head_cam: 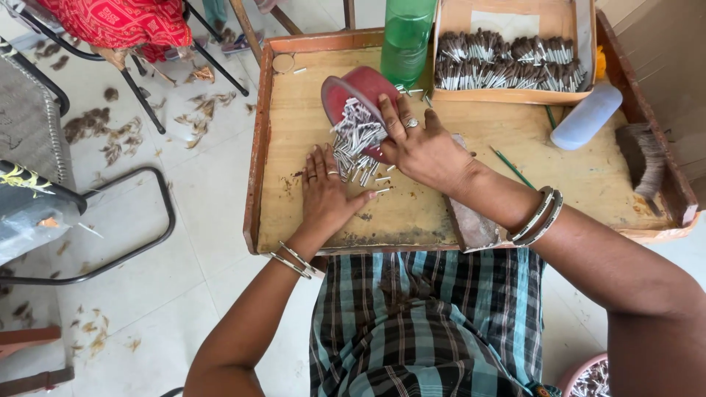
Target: The person sits at a low workbench assembling small white stick components. They pick up white tubes one at a time, use a green stick to insert or press material into each tube, and place finished sticks into a row on the bench. They later gather loose tubes into a pile, use a perforated metal disc, and transfer finished sticks into a cardboard box.
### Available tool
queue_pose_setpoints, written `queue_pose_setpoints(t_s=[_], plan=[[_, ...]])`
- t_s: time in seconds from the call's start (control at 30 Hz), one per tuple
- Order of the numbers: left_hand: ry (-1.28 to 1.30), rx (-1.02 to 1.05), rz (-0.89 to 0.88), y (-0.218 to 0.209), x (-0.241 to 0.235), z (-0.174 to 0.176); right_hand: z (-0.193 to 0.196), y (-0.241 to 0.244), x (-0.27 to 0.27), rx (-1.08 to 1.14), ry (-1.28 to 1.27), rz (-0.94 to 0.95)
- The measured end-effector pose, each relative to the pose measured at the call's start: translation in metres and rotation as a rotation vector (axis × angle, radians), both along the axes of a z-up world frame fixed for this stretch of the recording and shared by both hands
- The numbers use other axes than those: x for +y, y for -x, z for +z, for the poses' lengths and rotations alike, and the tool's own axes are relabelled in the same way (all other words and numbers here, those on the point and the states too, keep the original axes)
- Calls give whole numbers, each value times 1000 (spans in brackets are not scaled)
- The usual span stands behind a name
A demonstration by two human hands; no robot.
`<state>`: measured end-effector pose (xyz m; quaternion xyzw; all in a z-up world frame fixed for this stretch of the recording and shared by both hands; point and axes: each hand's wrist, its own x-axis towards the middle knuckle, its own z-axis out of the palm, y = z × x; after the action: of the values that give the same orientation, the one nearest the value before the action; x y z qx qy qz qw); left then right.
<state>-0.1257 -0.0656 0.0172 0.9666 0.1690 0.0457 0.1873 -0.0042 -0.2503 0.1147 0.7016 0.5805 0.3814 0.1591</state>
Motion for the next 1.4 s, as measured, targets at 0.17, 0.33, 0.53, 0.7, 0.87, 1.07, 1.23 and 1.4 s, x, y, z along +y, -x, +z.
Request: queue_pose_setpoints(t_s=[0.17, 0.33, 0.53, 0.7, 0.87, 1.07, 1.23, 1.4], plan=[[13, -38, 2, -4, 0, -3, 1, -8, -1, 53, 36, -59], [39, -52, -15, -2, 1, -3, 2, -17, -4, 393, 31, -221], [106, -173, -18, 1, 8, -11, -11, -41, -6, 917, -392, -203], [226, -418, -43, 3, 20, -33, -45, -68, 26, 1591, -661, -20], [249, -444, -49, -6, 48, -20, -71, -91, 107, 1427, -741, -37], [100, -355, -55, -36, 83, -5, -106, -119, 139, 1474, -746, 27], [14, -293, -104, -52, 83, -25, -108, -115, 105, 1275, -688, -221], [-47, -297, -181, -52, 60, -2, -119, -119, 110, 961, -193, -535]])
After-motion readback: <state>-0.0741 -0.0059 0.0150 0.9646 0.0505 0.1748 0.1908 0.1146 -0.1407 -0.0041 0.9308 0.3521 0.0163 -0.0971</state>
